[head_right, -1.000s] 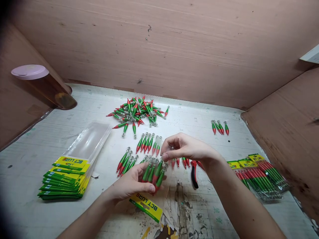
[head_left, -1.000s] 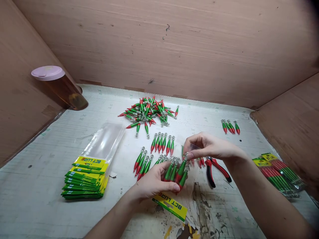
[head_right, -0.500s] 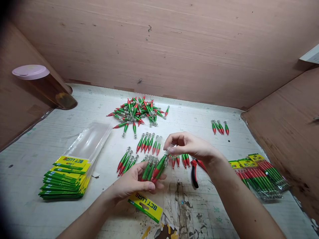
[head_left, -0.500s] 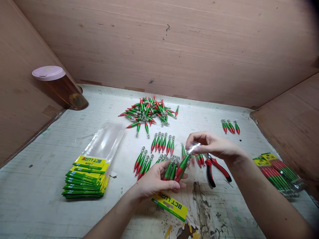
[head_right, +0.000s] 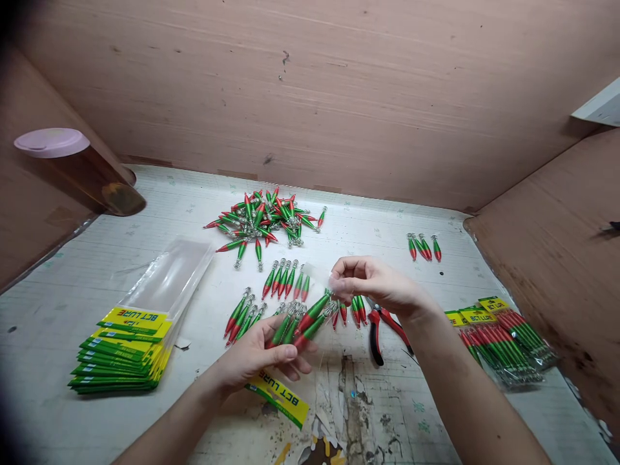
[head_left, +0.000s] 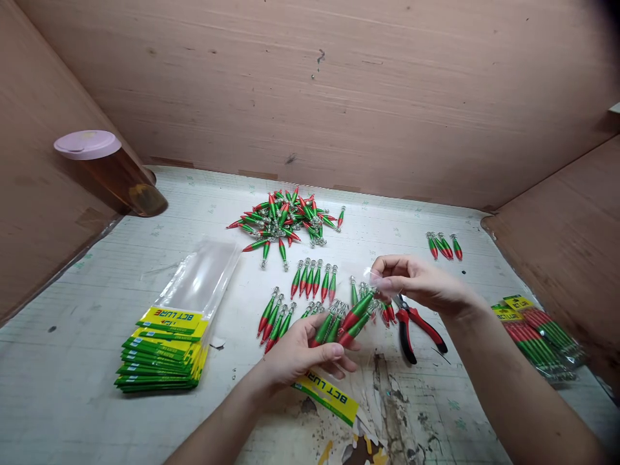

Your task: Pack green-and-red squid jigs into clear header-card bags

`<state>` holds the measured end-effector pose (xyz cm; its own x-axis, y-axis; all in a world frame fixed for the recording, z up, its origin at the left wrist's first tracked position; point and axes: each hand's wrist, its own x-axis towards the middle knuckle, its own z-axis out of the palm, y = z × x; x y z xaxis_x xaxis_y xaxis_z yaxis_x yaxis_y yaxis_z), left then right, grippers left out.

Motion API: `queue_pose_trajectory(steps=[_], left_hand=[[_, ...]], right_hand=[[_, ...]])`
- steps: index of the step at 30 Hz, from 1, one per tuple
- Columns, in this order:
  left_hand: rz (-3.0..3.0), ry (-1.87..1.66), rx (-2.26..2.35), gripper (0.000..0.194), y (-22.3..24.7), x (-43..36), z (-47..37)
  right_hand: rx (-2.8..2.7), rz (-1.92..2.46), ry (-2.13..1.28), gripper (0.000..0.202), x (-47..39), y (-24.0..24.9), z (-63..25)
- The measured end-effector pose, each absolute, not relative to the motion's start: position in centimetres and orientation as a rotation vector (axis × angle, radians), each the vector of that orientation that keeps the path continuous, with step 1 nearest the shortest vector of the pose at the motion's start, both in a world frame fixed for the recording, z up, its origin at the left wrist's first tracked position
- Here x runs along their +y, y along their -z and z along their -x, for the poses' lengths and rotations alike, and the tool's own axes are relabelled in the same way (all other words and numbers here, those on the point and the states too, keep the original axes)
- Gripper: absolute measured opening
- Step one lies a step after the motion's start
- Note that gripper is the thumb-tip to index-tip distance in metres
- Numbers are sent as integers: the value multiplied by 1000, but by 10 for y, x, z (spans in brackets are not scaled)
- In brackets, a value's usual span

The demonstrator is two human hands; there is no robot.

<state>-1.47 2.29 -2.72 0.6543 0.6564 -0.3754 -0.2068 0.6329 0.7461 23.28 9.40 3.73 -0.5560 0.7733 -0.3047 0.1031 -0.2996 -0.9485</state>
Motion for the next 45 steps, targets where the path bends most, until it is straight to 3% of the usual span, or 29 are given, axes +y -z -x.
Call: queue_pose_trajectory(steps=[45], left_hand=[[-766, -540, 715, 31, 29, 24, 14]], right_hand=[[-1268, 1065, -1700, 15, 83, -19, -231]])
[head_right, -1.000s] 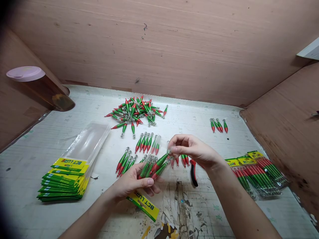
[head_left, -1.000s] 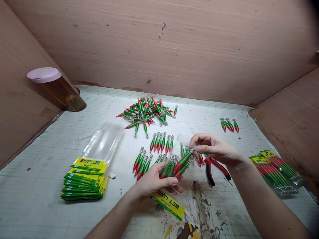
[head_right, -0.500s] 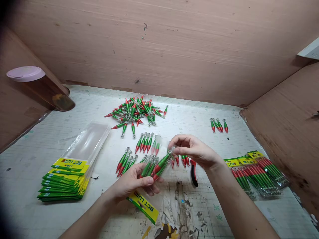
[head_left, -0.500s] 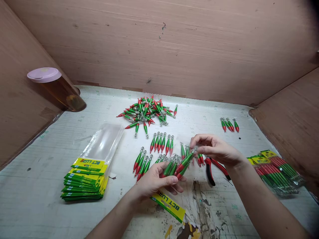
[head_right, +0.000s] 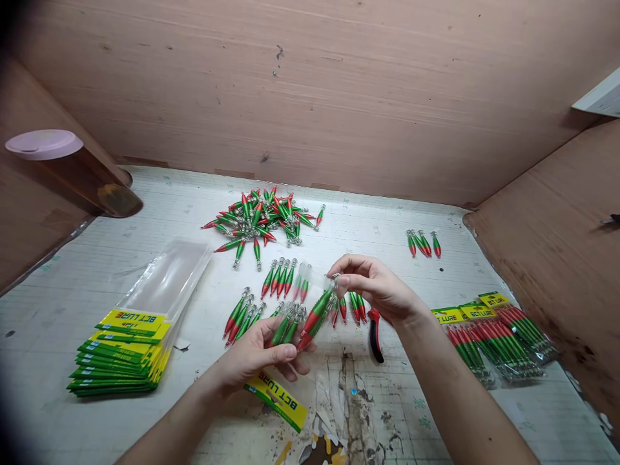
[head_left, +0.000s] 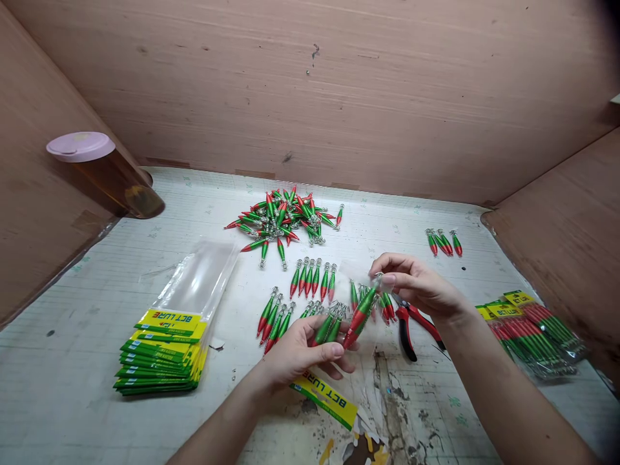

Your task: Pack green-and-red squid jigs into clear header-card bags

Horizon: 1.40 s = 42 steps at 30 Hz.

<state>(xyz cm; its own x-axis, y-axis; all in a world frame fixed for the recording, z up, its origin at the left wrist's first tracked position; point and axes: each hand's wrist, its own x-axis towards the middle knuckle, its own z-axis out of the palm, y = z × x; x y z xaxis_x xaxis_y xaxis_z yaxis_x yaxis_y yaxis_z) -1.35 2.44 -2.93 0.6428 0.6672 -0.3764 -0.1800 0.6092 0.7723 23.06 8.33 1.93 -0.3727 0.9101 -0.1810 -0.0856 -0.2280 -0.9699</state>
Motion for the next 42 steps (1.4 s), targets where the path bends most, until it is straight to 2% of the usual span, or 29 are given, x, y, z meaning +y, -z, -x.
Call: queue_pose_trajectory(steps=[12, 29, 42], left_hand=[[-737, -574, 720, 34, 32, 24, 14], [-674, -598, 711, 34, 33, 21, 11], [-647, -539, 661, 40, 30, 22, 11]], right_hand=[[-1328, 1081, -1681, 9, 72, -28, -217], [-1406, 1107, -1666, 13, 72, -31, -222], [-1637, 892, -1665, 13, 75, -34, -231]])
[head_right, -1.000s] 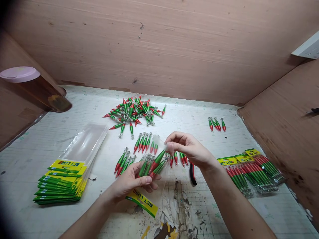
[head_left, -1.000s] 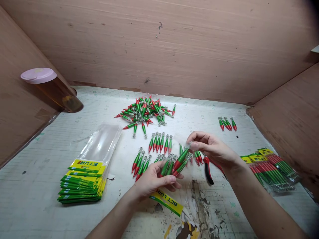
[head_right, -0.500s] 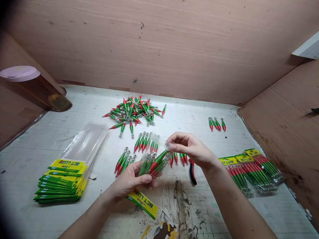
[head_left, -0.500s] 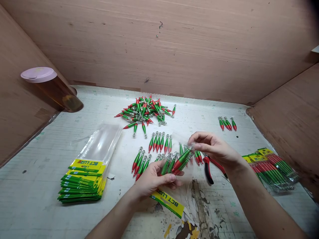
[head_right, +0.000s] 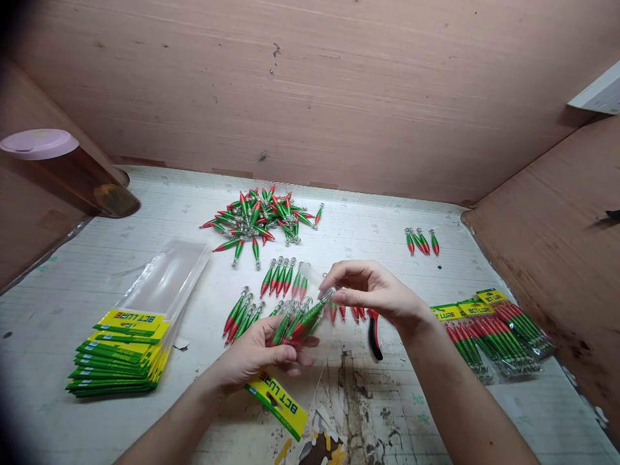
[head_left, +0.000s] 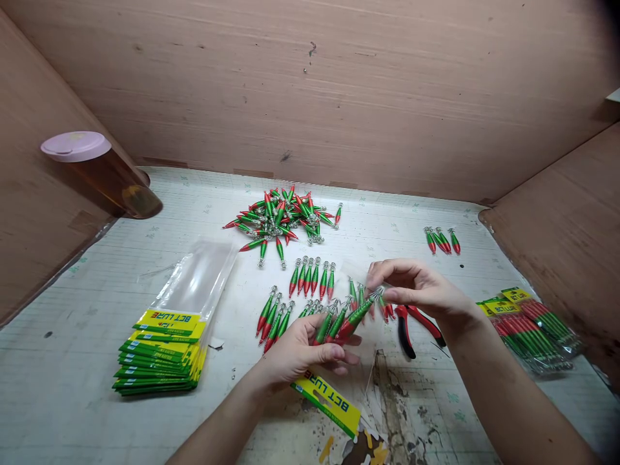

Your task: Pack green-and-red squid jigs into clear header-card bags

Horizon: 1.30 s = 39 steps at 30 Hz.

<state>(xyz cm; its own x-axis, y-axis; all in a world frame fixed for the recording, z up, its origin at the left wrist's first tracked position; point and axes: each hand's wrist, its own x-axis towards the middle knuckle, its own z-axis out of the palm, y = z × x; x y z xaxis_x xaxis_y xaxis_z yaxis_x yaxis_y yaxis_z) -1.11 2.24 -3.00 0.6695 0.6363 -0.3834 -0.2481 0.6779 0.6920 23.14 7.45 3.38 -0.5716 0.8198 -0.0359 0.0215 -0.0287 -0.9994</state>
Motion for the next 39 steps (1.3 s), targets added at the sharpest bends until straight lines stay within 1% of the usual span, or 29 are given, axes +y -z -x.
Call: queue_pose_trajectory(steps=[5, 11, 16, 20, 25, 30, 39], left_hand=[[-670, -529, 658, 41, 31, 23, 12], [-637, -541, 689, 45, 30, 24, 12], [-670, -581, 742, 44, 29, 25, 15], [-716, -572, 756, 40, 30, 27, 16], [-700, -592, 813, 44, 26, 25, 15], [-687, -585, 844, 44, 21, 24, 13], [-667, -611, 869, 46, 21, 22, 12]], right_hand=[[-1599, 896, -1591, 11, 74, -32, -232], [-1318, 1042, -1453, 14, 77, -30, -230], [-1165, 1024, -1367, 13, 82, -33, -238], [-1173, 1012, -1249, 14, 78, -43, -248], [-1189, 987, -1173, 14, 63, -58, -256], [-1178, 947, -1150, 12, 51, -67, -260], [-1166, 1196, -902, 13, 52, -60, -260]])
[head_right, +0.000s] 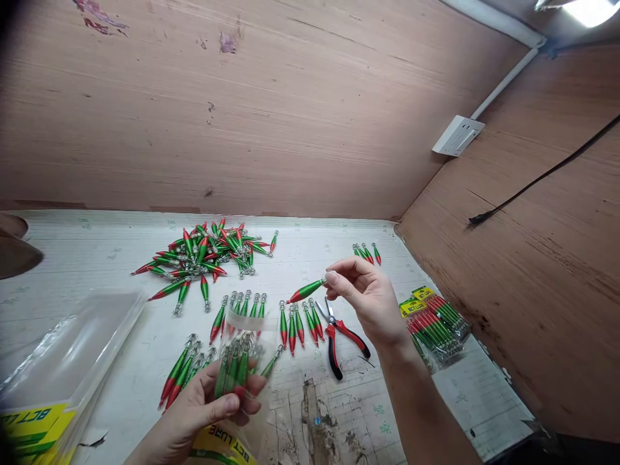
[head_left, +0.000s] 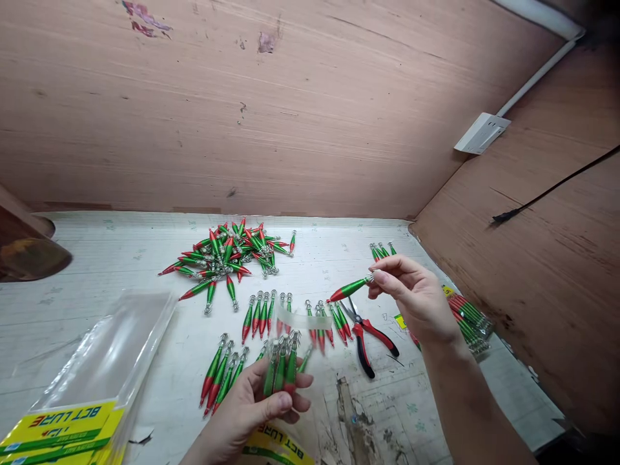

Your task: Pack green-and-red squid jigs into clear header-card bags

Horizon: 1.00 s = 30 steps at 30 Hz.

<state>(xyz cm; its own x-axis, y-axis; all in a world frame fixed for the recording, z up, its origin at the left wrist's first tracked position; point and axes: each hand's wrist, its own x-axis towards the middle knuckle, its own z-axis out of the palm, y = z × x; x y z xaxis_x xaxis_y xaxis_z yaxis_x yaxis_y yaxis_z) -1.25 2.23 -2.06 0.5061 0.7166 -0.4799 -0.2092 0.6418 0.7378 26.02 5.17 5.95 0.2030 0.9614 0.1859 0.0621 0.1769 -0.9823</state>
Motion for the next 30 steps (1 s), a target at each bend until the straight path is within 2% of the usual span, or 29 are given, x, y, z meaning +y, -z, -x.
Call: queue_pose_trajectory(steps=[9, 16, 22, 25, 30], left_hand=[[-662, -640, 883, 45, 22, 22, 13], [-692, -642, 901, 46, 25, 22, 12], [-667, -644, 944, 49, 25, 22, 11], [-641, -643, 954, 51, 24, 22, 10], [-630, -652, 947, 51, 24, 21, 8]], right_hand=[[-1018, 1300, -933, 25, 60, -45, -270], [-846, 1560, -791, 28, 118, 40, -325], [-965, 1812, -623, 32, 133, 100, -351], [-1112, 1918, -483, 32, 135, 105, -363], [-1459, 2014, -207, 28, 153, 85, -381]])
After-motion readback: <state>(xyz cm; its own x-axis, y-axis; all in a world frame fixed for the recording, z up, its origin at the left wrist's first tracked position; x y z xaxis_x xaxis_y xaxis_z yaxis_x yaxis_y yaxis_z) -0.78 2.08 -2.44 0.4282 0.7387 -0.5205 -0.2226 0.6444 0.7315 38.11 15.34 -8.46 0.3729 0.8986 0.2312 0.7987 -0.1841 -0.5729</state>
